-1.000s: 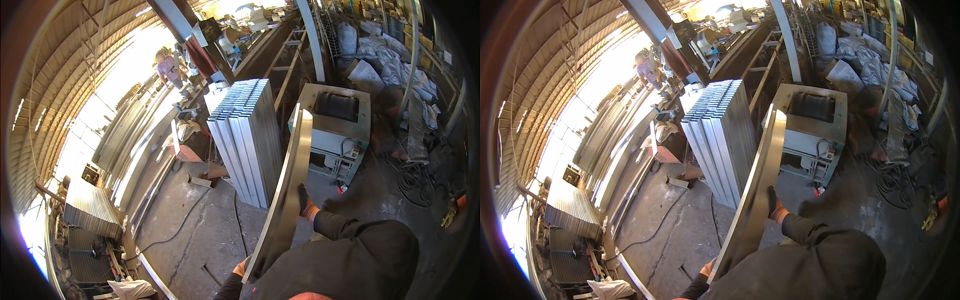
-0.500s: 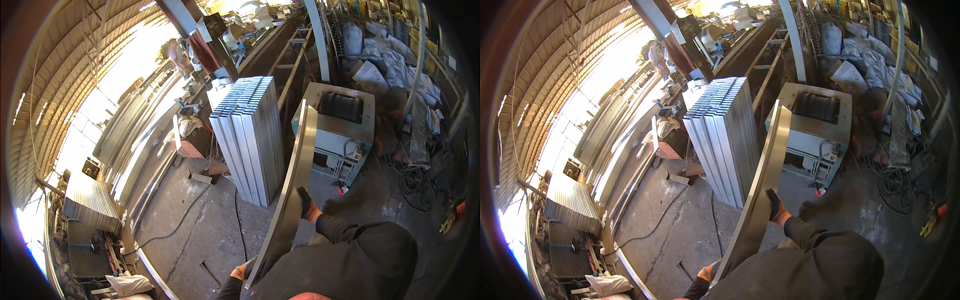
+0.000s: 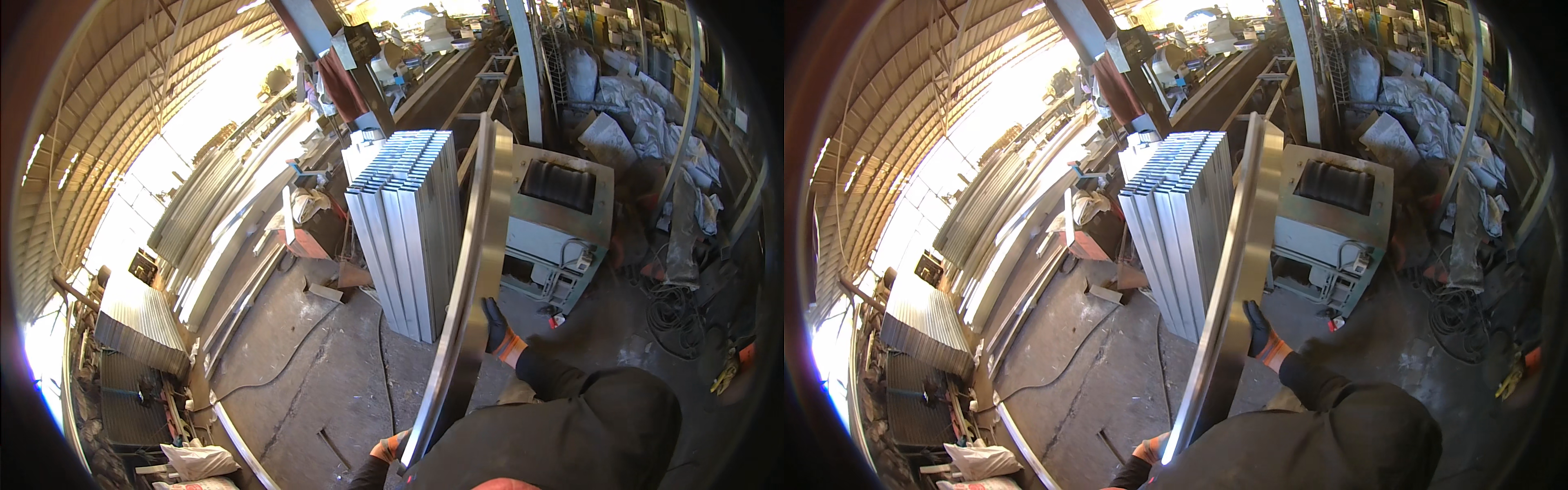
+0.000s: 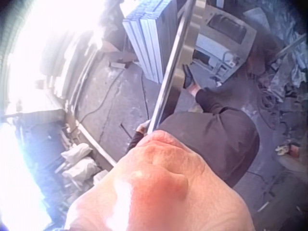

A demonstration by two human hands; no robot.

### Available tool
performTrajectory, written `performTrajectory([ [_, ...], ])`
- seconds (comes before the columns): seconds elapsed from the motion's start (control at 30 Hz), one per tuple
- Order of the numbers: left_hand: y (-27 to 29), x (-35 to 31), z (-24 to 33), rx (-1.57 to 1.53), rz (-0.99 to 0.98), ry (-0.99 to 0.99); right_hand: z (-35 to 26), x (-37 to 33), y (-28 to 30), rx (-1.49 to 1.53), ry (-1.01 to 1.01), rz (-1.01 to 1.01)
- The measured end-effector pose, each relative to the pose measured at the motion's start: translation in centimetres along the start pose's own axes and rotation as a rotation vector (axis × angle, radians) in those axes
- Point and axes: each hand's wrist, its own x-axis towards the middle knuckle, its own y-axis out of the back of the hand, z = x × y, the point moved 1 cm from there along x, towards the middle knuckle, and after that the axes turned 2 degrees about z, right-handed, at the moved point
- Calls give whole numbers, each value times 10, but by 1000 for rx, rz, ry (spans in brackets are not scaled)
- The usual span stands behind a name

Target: The person repeatedly sands long metal profiles on a stationary belt sander in a workshop. They handle each profile one at a time, sanding both sides, then place the finished pieces into a vertical stack nearby.

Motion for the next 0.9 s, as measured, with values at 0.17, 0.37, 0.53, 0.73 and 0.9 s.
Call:
performTrajectory([
  [0.17, -7, -18, 75, -34, 181, -300, 4, 13, 15, -55, 75, 34],
  [0.37, -31, -93, 187, -151, 371, 47, 12, 11, 52, -91, 233, 226],
  [0.53, -40, -104, 191, 261, 513, 76, 31, 2, 130, -1250, 563, 269],
  [0.73, -47, -84, 129, 216, 543, -29, 38, 6, 187, -1752, 671, 139],
  [0.9, -67, -57, 95, 374, 503, -8, 9, -6, 148, -1150, 563, 505],
])
